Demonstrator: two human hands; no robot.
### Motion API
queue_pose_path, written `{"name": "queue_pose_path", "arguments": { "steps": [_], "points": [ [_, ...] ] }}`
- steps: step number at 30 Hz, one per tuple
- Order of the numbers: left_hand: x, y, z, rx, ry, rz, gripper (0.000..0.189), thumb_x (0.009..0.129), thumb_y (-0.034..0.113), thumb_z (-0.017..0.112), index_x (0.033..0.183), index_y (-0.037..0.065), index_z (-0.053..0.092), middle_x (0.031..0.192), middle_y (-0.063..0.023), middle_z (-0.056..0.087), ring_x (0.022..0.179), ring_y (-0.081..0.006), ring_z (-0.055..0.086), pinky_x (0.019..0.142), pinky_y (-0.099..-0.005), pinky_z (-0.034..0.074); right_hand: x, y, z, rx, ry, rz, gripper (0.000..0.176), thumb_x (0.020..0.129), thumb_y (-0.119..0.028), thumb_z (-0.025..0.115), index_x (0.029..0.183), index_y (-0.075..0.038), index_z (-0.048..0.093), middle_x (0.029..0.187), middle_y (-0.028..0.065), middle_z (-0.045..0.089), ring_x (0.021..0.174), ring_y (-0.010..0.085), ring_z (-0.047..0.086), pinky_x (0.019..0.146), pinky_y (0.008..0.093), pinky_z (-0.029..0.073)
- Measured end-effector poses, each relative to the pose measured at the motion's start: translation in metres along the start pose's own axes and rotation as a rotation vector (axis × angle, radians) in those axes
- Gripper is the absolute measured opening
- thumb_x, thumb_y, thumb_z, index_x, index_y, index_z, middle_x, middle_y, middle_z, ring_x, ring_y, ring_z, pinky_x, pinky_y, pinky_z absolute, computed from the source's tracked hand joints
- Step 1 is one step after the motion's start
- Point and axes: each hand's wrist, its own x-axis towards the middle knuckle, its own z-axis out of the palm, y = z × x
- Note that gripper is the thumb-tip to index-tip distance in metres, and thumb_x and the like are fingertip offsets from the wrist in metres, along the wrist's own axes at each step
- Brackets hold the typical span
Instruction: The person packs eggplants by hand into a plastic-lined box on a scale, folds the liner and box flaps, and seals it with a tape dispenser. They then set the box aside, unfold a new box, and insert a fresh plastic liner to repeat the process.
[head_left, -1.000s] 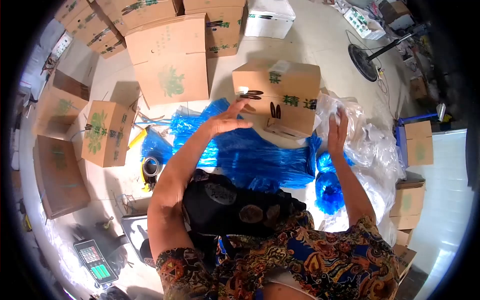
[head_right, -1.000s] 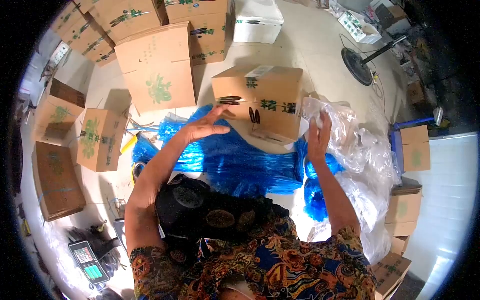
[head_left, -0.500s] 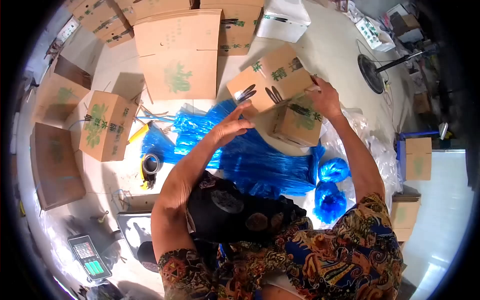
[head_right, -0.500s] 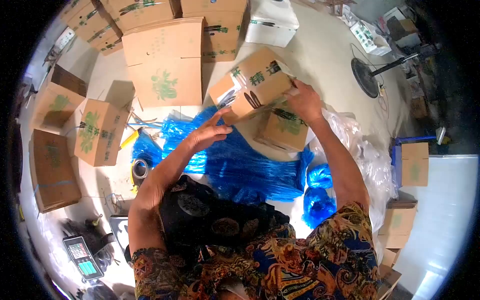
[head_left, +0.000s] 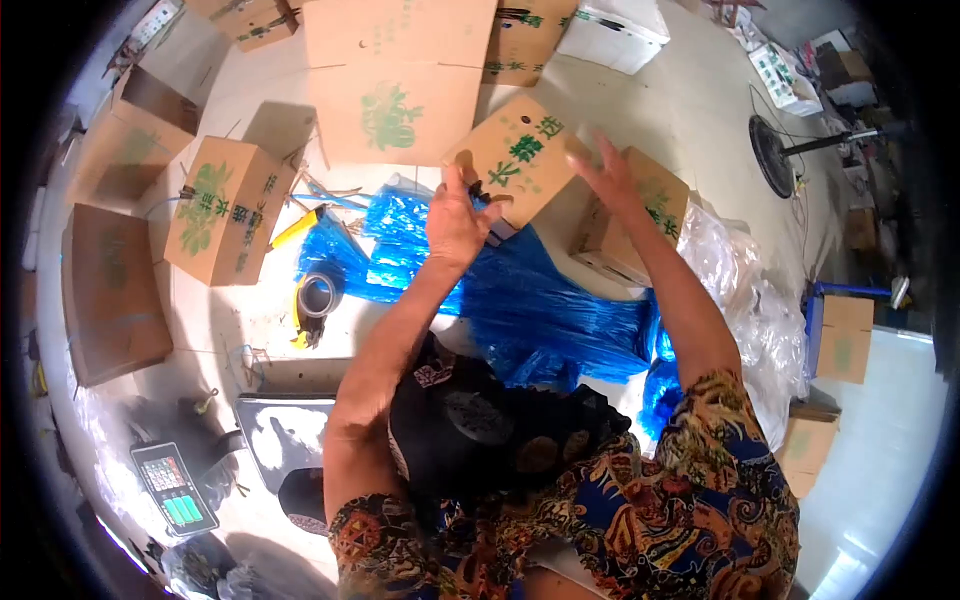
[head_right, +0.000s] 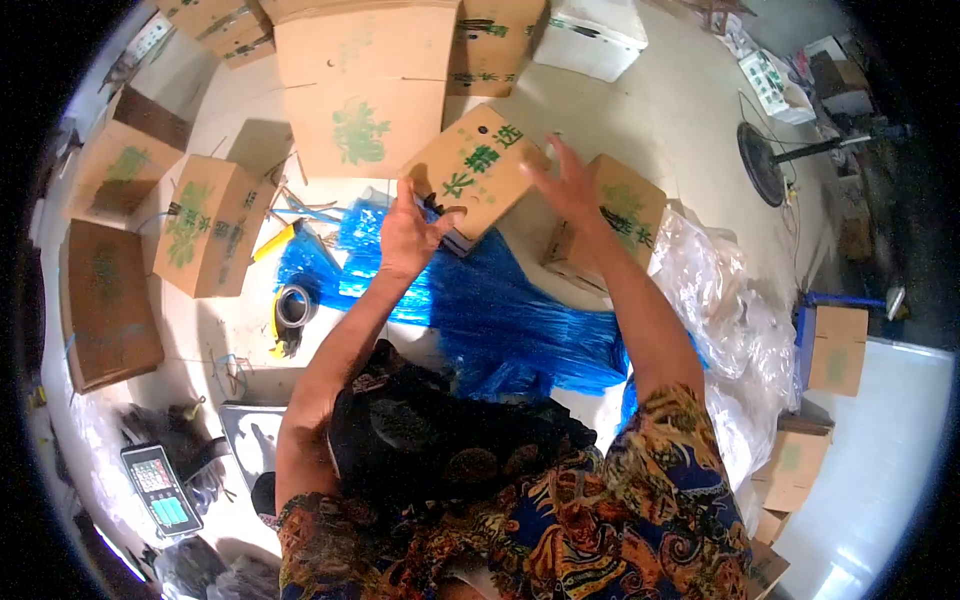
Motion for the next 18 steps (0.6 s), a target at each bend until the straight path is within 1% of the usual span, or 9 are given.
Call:
{"name": "queue_pose_path", "arguments": {
  "steps": [1,3,6,8,10,11,14,15,18],
  "points": [
    [-0.002,0.0,-0.003,0.16,0.053,0.007,0.096,0.068,0.016,0.083,0.143,0.007,0.024,0.12,-0.0242,0.054,0.104,-0.0374,0.058,0.081,-0.044,0.05,0.011,-0.007,0.011,0.06,-0.113,0.148,0.062,0.086,-0.037,0.067,0.136,-0.005,0.047,0.133,0.0182,0.053,0.125,0.0295,0.048,0.103,0.039,0.038],
    [0.012,-0.024,-0.005,-0.152,0.123,0.124,0.099,0.072,0.023,0.083,0.146,0.006,0.02,0.125,-0.0174,0.052,0.105,-0.0272,0.058,0.069,-0.0377,0.05,0.011,-0.015,0.028,0.234,-0.131,0.128,0.069,0.083,-0.04,0.069,0.139,-0.006,0.045,0.136,0.0185,0.051,0.126,0.0274,0.047,0.103,0.0368,0.038],
    [0.001,-0.022,-0.031,-0.754,-0.002,-0.379,0.084,0.08,0.027,0.077,0.145,0.016,0.025,0.128,-0.011,0.052,0.108,-0.0194,0.057,0.071,-0.032,0.053,-0.023,-0.03,0.039,0.299,-0.203,0.026,0.077,0.08,-0.044,0.072,0.141,-0.007,0.043,0.138,0.018,0.049,0.126,0.0252,0.047,0.103,0.0346,0.038],
    [-0.005,-0.063,-0.047,-0.915,-0.029,-0.575,0.083,0.075,0.036,0.079,0.139,0.018,0.029,0.122,-0.0041,0.055,0.101,-0.0185,0.059,0.071,-0.0345,0.052,-0.054,-0.039,0.041,0.386,-0.249,0.034,0.08,0.081,-0.046,0.071,0.143,-0.008,0.039,0.139,0.0162,0.048,0.127,0.0249,0.046,0.103,0.0357,0.038],
    [-0.027,-0.079,-0.065,-0.848,-0.058,-0.563,0.076,0.079,0.044,0.073,0.137,0.021,0.031,0.118,-0.0045,0.057,0.097,-0.0183,0.059,0.07,-0.0331,0.051,-0.075,-0.041,0.051,0.581,-0.28,0.143,0.082,0.083,-0.05,0.067,0.146,-0.009,0.033,0.143,0.0131,0.044,0.128,0.0255,0.046,0.103,0.039,0.037],
    [-0.036,-0.079,-0.079,-0.757,-0.143,-0.633,0.077,0.078,0.037,0.076,0.139,0.021,0.031,0.119,-0.0049,0.056,0.097,-0.0191,0.058,0.074,-0.0375,0.053,-0.074,-0.03,0.061,0.704,-0.344,0.444,0.075,0.089,-0.053,0.057,0.148,-0.017,0.028,0.147,0.0081,0.038,0.125,0.0301,0.046,0.1,0.0461,0.037],
    [-0.064,-0.063,-0.076,-0.884,-0.106,-0.569,0.079,0.078,0.028,0.077,0.141,0.02,0.03,0.121,-0.0054,0.054,0.098,-0.0194,0.057,0.078,-0.0386,0.054,-0.069,-0.04,0.061,1.088,-0.458,0.596,0.068,0.092,-0.058,0.049,0.145,-0.019,0.033,0.142,0.0072,0.04,0.106,0.0278,0.057,0.09,0.0447,0.045],
    [-0.067,-0.061,-0.075,-1.008,-0.088,-0.559,0.08,0.077,0.017,0.076,0.142,0.021,0.029,0.125,-0.006,0.052,0.101,-0.0204,0.056,0.079,-0.0388,0.054,-0.069,-0.043,0.062,1.061,-0.447,0.599,0.064,0.092,-0.057,0.049,0.143,-0.019,0.036,0.135,0.0066,0.044,0.101,0.0272,0.057,0.089,0.0463,0.046],
    [-0.075,-0.06,-0.071,-1.074,-0.108,-0.451,0.08,0.077,0.01,0.074,0.142,0.022,0.03,0.127,-0.0065,0.051,0.104,-0.0211,0.056,0.08,-0.0384,0.054,-0.084,-0.055,0.062,1.082,-0.347,0.57,0.064,0.093,-0.056,0.049,0.143,-0.02,0.035,0.137,0.0073,0.043,0.104,0.0271,0.058,0.086,0.0453,0.048]
  ]
}}
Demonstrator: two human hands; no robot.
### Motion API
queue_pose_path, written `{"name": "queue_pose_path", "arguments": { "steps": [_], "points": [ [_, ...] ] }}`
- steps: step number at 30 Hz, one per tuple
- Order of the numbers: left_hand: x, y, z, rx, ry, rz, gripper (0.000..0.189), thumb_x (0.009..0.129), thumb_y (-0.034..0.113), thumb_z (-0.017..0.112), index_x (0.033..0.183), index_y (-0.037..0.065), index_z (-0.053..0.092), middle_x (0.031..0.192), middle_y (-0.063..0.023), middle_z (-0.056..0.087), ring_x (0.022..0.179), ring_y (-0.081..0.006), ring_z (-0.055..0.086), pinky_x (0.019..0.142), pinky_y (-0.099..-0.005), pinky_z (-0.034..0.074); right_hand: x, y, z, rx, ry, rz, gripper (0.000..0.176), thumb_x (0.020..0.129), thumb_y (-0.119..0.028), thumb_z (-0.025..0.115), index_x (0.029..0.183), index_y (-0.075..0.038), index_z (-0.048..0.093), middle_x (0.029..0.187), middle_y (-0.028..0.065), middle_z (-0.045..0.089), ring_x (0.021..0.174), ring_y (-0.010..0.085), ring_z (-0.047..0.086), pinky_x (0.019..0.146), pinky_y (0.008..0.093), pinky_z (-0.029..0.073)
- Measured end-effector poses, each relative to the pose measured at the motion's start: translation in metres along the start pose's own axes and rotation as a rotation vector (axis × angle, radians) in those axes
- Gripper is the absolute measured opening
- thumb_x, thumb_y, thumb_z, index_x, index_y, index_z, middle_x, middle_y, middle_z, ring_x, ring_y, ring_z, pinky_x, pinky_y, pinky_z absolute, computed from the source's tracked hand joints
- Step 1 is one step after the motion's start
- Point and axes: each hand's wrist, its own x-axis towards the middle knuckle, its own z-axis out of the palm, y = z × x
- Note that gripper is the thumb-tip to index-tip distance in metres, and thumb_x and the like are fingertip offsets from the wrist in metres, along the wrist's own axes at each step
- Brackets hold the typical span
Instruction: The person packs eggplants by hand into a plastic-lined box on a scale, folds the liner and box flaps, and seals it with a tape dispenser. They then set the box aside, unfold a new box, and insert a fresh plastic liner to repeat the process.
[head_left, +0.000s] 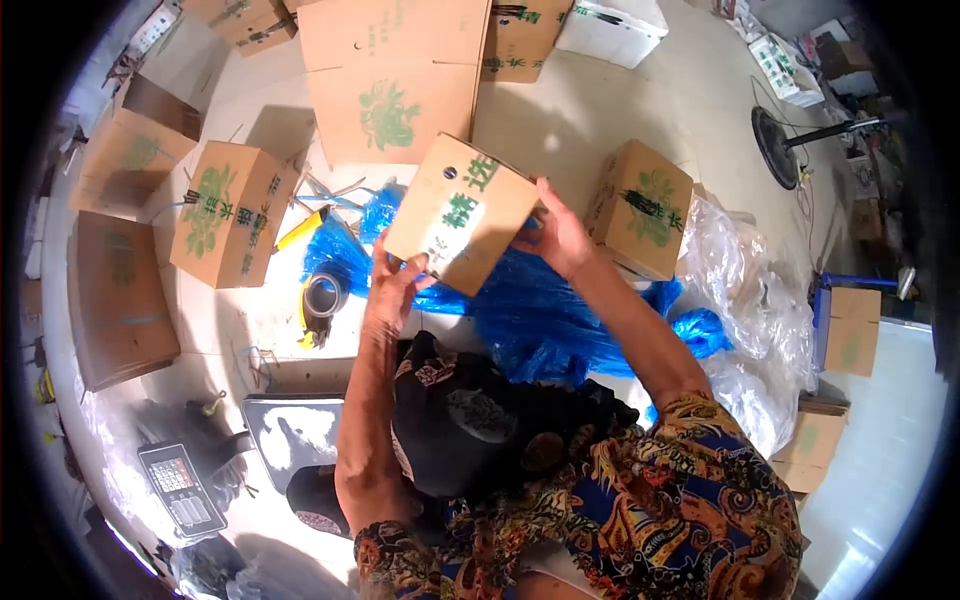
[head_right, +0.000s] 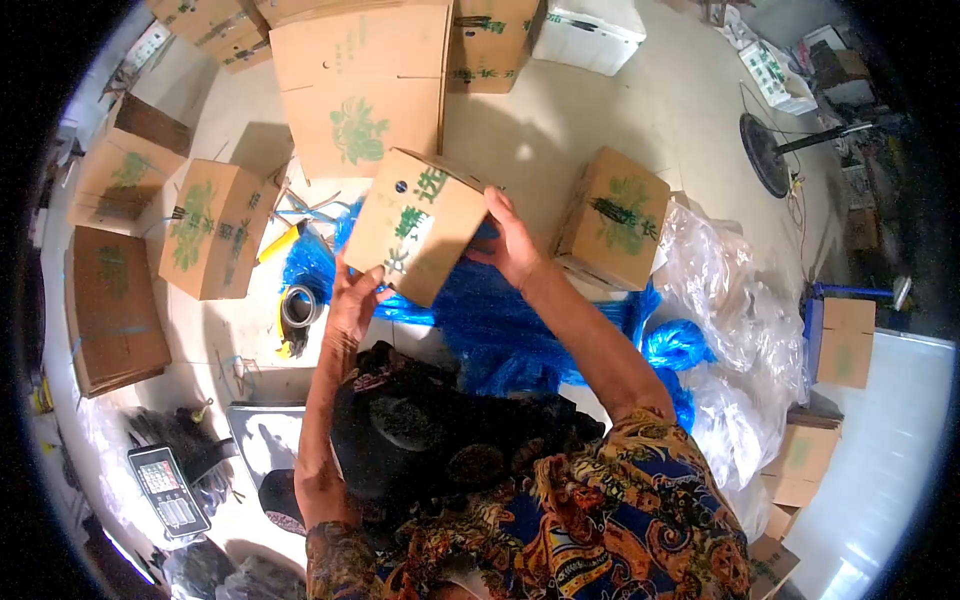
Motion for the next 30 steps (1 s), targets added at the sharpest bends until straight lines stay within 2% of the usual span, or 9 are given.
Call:
{"name": "queue_pose_path", "arguments": {
  "steps": [5,9,13,16,19,23,26,28,30],
  "points": [
    [0.001,-0.003,0.033,0.043,-0.083,0.052,0.085,0.07,-0.003,0.07,0.143,0.011,0.029,0.133,-0.0097,0.048,0.113,-0.0241,0.053,0.086,-0.036,0.051,-0.031,0.001,-0.029,-0.001,0.033,-0.213,0.072,0.089,-0.035,0.06,0.147,-0.013,0.024,0.14,0.0102,0.04,0.119,0.0252,0.049,0.096,0.0452,0.042],
    [0.036,0.018,0.073,0.133,-0.335,0.126,0.081,0.071,-0.009,0.062,0.143,0.013,0.033,0.133,-0.0096,0.049,0.12,-0.0236,0.049,0.096,-0.0357,0.044,-0.053,0.002,-0.064,0.104,0.086,-0.468,0.078,0.083,-0.025,0.066,0.147,-0.009,0.024,0.136,0.0133,0.044,0.123,0.0285,0.046,0.101,0.0446,0.039],
    [0.071,0.019,0.098,0.53,-0.38,0.087,0.084,0.076,-0.007,0.062,0.149,0.017,0.029,0.142,-0.0151,0.045,0.127,-0.0272,0.045,0.101,-0.0405,0.042,-0.059,0.024,-0.118,-0.799,0.369,-0.461,0.066,0.083,-0.015,0.064,0.142,-0.005,0.036,0.146,0.0197,0.033,0.131,0.0343,0.039,0.105,0.0453,0.036],
    [0.07,-0.009,0.071,0.498,-0.38,-0.123,0.077,0.082,0.003,0.064,0.149,0.018,0.03,0.144,-0.0175,0.043,0.127,-0.0283,0.046,0.101,-0.0409,0.043,-0.076,0.027,-0.116,-1.105,0.464,-0.641,0.064,0.081,-0.015,0.066,0.139,-0.005,0.041,0.147,0.0219,0.032,0.131,0.0387,0.039,0.106,0.0467,0.034],
    [0.057,-0.031,0.05,0.485,-0.457,-0.257,0.068,0.086,0.015,0.065,0.147,0.014,0.035,0.14,-0.0178,0.048,0.122,-0.0291,0.051,0.097,-0.0401,0.045,-0.06,0.011,-0.078,-1.451,0.332,-0.933,0.063,0.079,-0.02,0.071,0.136,-0.007,0.047,0.15,0.021,0.029,0.132,0.0411,0.035,0.107,0.0482,0.032],
    [0.037,-0.035,0.027,0.437,-0.379,-0.267,0.065,0.088,0.019,0.065,0.145,0.009,0.037,0.138,-0.0161,0.05,0.118,-0.0281,0.054,0.093,-0.0388,0.047,-0.001,-0.013,-0.033,-1.721,0.093,-0.934,0.064,0.081,-0.033,0.071,0.135,-0.009,0.049,0.152,0.0192,0.026,0.138,0.0398,0.028,0.109,0.0508,0.029],
    [0.02,-0.044,-0.007,0.353,-0.189,-0.232,0.064,0.087,0.021,0.067,0.143,0.01,0.039,0.135,-0.0141,0.053,0.115,-0.0259,0.056,0.092,-0.0403,0.048,0.051,-0.013,-0.051,-1.919,-0.012,-0.462,0.064,0.082,-0.034,0.069,0.136,-0.007,0.048,0.152,0.0208,0.025,0.139,0.0392,0.026,0.111,0.0508,0.027],
    [0.004,-0.035,-0.028,0.387,-0.094,-0.233,0.062,0.087,0.022,0.069,0.141,0.011,0.042,0.131,-0.0128,0.056,0.111,-0.0258,0.059,0.092,-0.0414,0.049,0.085,-0.025,-0.057,-1.697,0.058,-0.725,0.059,0.085,-0.033,0.067,0.132,-0.003,0.048,0.148,0.025,0.031,0.131,0.0413,0.039,0.106,0.0464,0.037],
    [-0.013,-0.026,-0.052,0.423,-0.027,-0.218,0.056,0.088,0.023,0.065,0.139,0.009,0.044,0.126,-0.0144,0.059,0.108,-0.0271,0.061,0.093,-0.0417,0.049,0.109,-0.069,-0.031,-1.372,0.101,-0.695,0.058,0.084,-0.033,0.068,0.13,-0.002,0.049,0.142,0.0254,0.039,0.126,0.0401,0.046,0.101,0.0456,0.042]
  ]
}}
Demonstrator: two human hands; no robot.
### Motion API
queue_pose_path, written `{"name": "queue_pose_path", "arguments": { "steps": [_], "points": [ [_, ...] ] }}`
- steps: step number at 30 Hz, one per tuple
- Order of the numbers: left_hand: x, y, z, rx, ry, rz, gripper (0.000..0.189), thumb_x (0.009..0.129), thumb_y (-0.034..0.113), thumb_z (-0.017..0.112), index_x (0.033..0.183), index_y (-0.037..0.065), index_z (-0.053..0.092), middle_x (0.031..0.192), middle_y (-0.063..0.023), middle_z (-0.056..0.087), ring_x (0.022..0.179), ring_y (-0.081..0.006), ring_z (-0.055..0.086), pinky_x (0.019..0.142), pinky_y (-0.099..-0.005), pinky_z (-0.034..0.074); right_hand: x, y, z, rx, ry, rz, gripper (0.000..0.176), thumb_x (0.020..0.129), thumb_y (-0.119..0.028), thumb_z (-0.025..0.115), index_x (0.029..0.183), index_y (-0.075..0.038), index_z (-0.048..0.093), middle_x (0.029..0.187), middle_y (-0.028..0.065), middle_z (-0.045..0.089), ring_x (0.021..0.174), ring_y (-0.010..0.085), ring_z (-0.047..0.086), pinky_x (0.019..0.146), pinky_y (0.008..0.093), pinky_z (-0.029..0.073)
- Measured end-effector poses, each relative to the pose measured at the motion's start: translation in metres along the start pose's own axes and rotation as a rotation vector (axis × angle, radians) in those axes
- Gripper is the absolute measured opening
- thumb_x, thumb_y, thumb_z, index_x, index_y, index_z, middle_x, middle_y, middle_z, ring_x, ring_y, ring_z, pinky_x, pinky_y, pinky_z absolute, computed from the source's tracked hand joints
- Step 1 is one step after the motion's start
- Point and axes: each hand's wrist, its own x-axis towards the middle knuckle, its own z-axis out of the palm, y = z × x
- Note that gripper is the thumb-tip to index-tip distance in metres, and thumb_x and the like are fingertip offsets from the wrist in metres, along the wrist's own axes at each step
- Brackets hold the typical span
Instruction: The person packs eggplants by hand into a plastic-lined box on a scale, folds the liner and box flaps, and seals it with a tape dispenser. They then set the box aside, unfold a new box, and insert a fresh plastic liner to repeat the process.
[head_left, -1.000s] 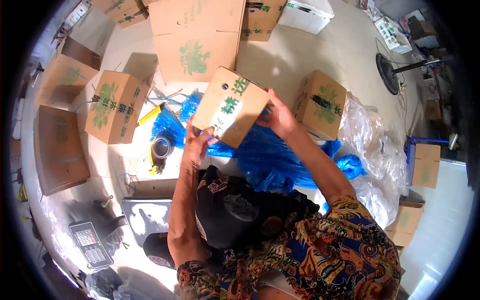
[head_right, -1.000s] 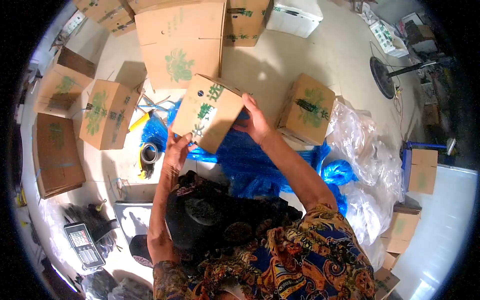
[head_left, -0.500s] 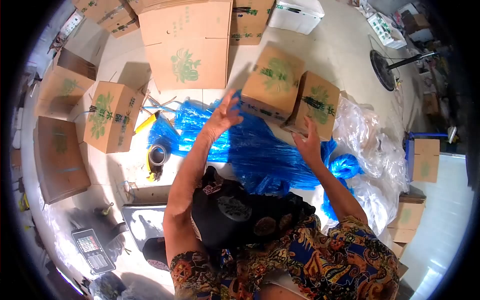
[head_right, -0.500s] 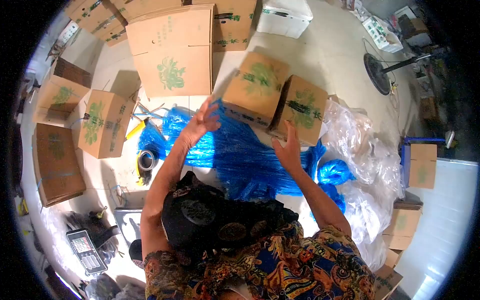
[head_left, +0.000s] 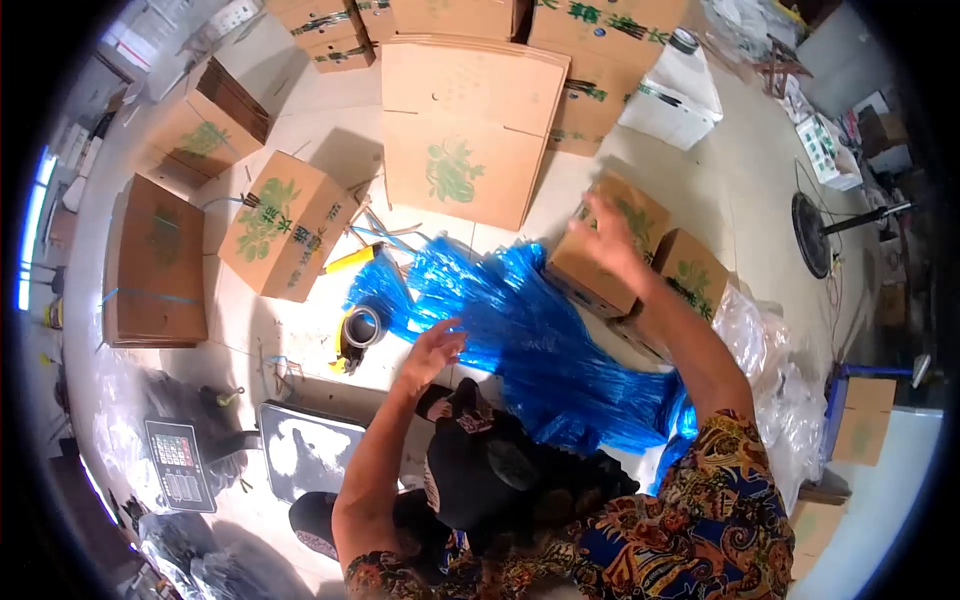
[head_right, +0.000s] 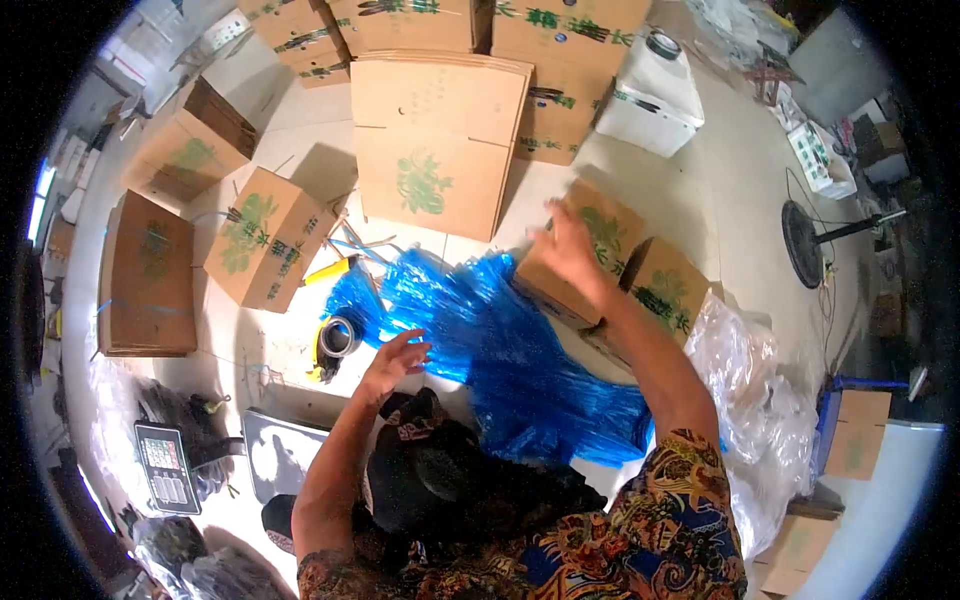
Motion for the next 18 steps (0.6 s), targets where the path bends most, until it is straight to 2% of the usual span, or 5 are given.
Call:
{"name": "queue_pose_path", "arguments": {
  "steps": [2,4,8,10,18],
  "points": [
    [-0.013,-0.003,-0.017,0.038,0.08,0.002,0.054,0.089,0.023,0.063,0.138,0.007,0.045,0.125,-0.0159,0.059,0.108,-0.0277,0.061,0.093,-0.0415,0.048,0.063,0.003,-0.002,0.243,0.102,-0.087,0.066,0.081,-0.032,0.072,0.133,-0.001,0.045,0.136,0.0243,0.047,0.123,0.0375,0.048,0.1,0.0451,0.043],
    [-0.032,0.007,-0.02,0.013,0.106,0.015,0.053,0.09,0.024,0.06,0.137,0.006,0.045,0.124,-0.0175,0.06,0.108,-0.0275,0.061,0.094,-0.0412,0.048,0.108,-0.031,-0.016,0.224,0.22,0.059,0.081,0.075,-0.033,0.076,0.138,0.001,0.038,0.136,0.024,0.047,0.123,0.0362,0.049,0.099,0.043,0.043],
    [-0.059,0.002,-0.029,-0.066,0.146,0.037,0.054,0.089,0.025,0.06,0.137,0.005,0.045,0.123,-0.0175,0.06,0.108,-0.026,0.061,0.092,-0.0377,0.048,0.184,-0.042,-0.02,0.807,0.204,0.304,0.111,0.069,-0.031,0.083,0.148,0.001,0.013,0.147,0.0233,0.033,0.132,0.0347,0.039,0.106,0.0466,0.034],
    [-0.072,-0.008,-0.032,-0.126,0.209,0.027,0.053,0.089,0.019,0.06,0.136,0.002,0.044,0.123,-0.0185,0.06,0.105,-0.0245,0.062,0.089,-0.0339,0.049,0.205,-0.04,-0.017,0.978,0.163,0.353,0.107,0.071,-0.024,0.081,0.149,-0.001,0.012,0.147,0.018,0.034,0.135,0.0308,0.035,0.109,0.0459,0.029],
    [-0.087,-0.055,-0.033,-0.21,0.268,0.011,0.06,0.087,0.032,0.062,0.137,0.003,0.045,0.123,-0.0154,0.06,0.108,-0.0239,0.06,0.09,-0.0365,0.047,0.203,-0.064,-0.007,1.021,0.068,0.153,0.057,0.071,-0.014,0.078,0.121,-0.002,0.054,0.112,0.0093,0.062,0.105,0.024,0.06,0.087,0.0348,0.05]
  ]
}}
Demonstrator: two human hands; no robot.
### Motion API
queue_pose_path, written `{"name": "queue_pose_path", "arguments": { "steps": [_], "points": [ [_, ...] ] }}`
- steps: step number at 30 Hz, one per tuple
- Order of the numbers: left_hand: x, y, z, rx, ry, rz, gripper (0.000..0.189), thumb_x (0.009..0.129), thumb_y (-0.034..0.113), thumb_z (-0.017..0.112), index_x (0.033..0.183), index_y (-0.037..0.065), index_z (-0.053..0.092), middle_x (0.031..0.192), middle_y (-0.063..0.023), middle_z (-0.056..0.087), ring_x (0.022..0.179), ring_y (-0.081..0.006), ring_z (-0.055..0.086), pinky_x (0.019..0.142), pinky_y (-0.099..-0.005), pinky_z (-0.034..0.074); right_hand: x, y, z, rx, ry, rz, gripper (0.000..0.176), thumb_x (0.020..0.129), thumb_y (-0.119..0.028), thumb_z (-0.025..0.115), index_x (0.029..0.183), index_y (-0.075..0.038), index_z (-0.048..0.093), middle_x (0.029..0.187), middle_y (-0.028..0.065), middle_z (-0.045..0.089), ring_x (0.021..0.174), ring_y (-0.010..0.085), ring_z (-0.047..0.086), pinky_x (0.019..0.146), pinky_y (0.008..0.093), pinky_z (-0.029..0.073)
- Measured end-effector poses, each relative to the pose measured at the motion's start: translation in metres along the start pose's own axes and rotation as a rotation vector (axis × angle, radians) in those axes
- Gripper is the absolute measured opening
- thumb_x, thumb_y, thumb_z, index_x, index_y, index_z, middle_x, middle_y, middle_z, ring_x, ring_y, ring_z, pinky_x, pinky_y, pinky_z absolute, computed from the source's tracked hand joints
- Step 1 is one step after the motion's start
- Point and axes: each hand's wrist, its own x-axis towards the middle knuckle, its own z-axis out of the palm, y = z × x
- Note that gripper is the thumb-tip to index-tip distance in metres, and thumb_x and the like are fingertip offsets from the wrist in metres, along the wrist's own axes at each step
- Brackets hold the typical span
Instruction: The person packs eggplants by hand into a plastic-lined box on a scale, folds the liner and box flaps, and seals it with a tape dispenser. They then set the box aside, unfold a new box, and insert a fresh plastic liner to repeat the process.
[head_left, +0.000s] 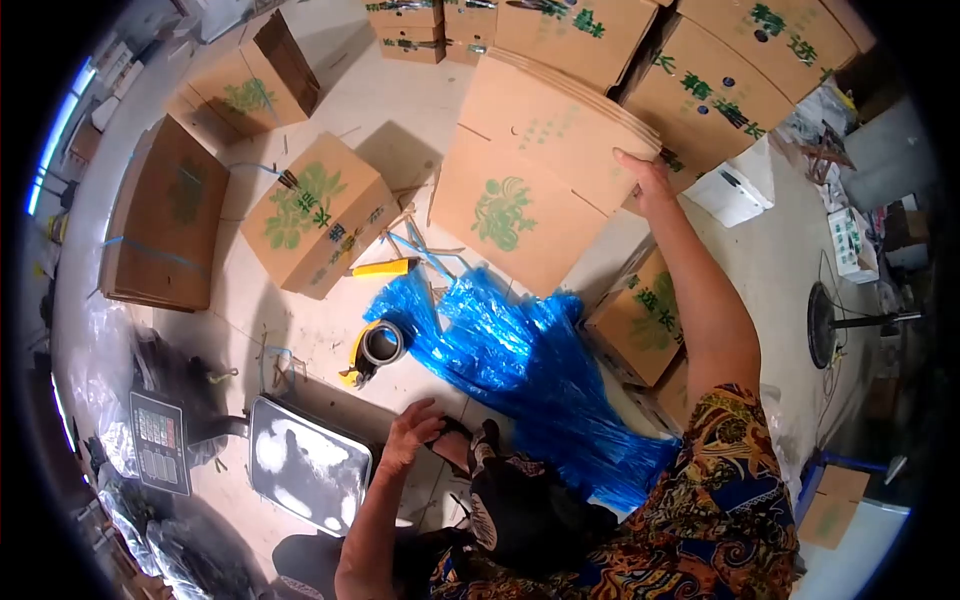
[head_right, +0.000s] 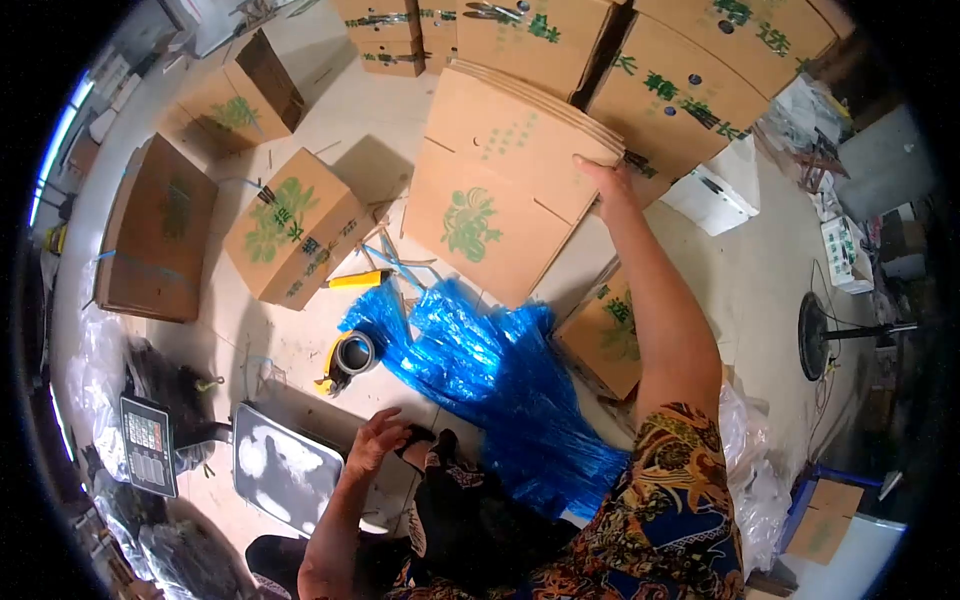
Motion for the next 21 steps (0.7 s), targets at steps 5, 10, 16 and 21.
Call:
{"name": "queue_pose_path", "arguments": {
  "steps": [5,10,16,21],
  "points": [
    [0.028,0.055,0.026,-0.043,0.032,0.223,0.061,0.094,0.034,0.055,0.144,0.007,0.036,0.133,-0.0131,0.052,0.12,-0.0259,0.052,0.095,-0.0397,0.047,-0.111,-0.01,0.047,-0.249,-0.202,-0.054,0.055,0.073,-0.014,0.077,0.121,0.0,0.054,0.109,0.0106,0.065,0.1,0.0227,0.062,0.088,0.033,0.05],
    [0.025,0.191,0.087,-0.063,0.231,0.528,0.083,0.092,0.047,0.057,0.151,0.006,0.016,0.154,-0.0179,0.023,0.14,-0.0318,0.027,0.107,-0.0438,0.033,-0.23,-0.003,0.102,-0.45,-0.328,-0.179,0.074,0.072,-0.021,0.079,0.133,0.0,0.044,0.12,0.0146,0.059,0.109,0.0218,0.058,0.093,0.0337,0.046],
    [0.049,0.224,0.1,-0.222,0.07,0.729,0.108,0.081,0.045,0.073,0.15,-0.001,0.004,0.15,-0.0196,0.028,0.135,-0.0297,0.034,0.11,-0.039,0.031,-0.245,-0.03,0.124,-0.299,-0.553,-0.22,0.079,0.082,-0.038,0.071,0.143,-0.004,0.034,0.133,0.0175,0.049,0.124,0.0271,0.048,0.1,0.0397,0.04],
    [0.046,0.208,0.088,-0.239,-0.023,0.674,0.112,0.075,0.048,0.078,0.152,0.005,0.008,0.153,-0.0178,0.023,0.134,-0.0326,0.035,0.108,-0.0441,0.033,-0.203,-0.038,0.165,-0.27,-0.555,0.11,0.064,0.087,-0.039,0.066,0.132,0.001,0.044,0.117,0.0124,0.059,0.105,0.0183,0.057,0.089,0.03,0.046]
  ]
}}
